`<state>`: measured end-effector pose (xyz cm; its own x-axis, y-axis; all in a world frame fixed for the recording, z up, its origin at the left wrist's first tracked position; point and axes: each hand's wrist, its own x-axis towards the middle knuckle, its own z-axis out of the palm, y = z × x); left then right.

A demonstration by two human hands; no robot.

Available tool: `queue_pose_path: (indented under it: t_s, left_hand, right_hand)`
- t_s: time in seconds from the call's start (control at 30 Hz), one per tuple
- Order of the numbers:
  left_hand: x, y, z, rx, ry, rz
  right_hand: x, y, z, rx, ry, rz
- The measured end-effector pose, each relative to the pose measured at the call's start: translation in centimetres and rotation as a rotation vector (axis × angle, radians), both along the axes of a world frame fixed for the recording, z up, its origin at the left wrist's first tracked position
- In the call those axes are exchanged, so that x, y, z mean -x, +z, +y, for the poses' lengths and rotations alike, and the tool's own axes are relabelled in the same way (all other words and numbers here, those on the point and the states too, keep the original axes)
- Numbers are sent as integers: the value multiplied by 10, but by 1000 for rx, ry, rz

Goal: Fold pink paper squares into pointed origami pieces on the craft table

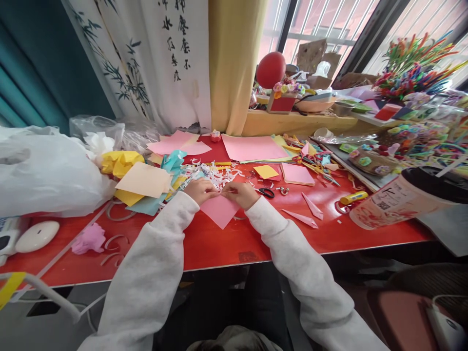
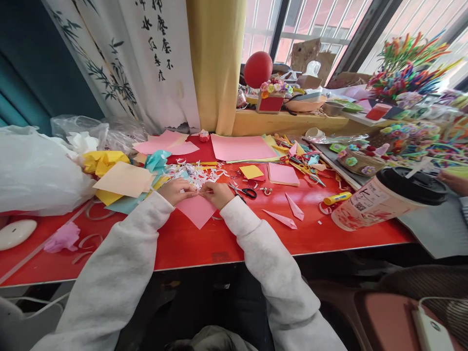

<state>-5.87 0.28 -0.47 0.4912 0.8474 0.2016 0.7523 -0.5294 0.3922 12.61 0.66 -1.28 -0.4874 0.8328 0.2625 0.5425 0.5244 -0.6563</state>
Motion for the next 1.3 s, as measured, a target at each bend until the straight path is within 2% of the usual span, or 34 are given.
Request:
queue_pose_path:
  t_s: [0.13,0.33,0.47,0.67,1.0,1.2,1.3]
  left_hand:
    - [0,-4,1,-13,20,-32]
    - [2,-11,5,66,4,29]
    - [-1,-10,2,25,22,71]
    - [-8,-9,1,62,59,126]
    - [-3,-6,0,-17,90,105]
    - [1,-14,9,117,-3,15]
    - [4,-17,12,126,-8,0]
  right_hand:
    - [2,2,-2,6,-11,-43]
    - [6,-1,-4,-86,-6,-104]
    - [3,-3,-1,-110,20,-163]
    - [5,-3,-8,-221,-73,-343]
    - [4,-8,-6,-267,-5,-334]
    - [5,-7,-7,-280,-34,-378]
    - [6,-6,-5,-302,-25,-377]
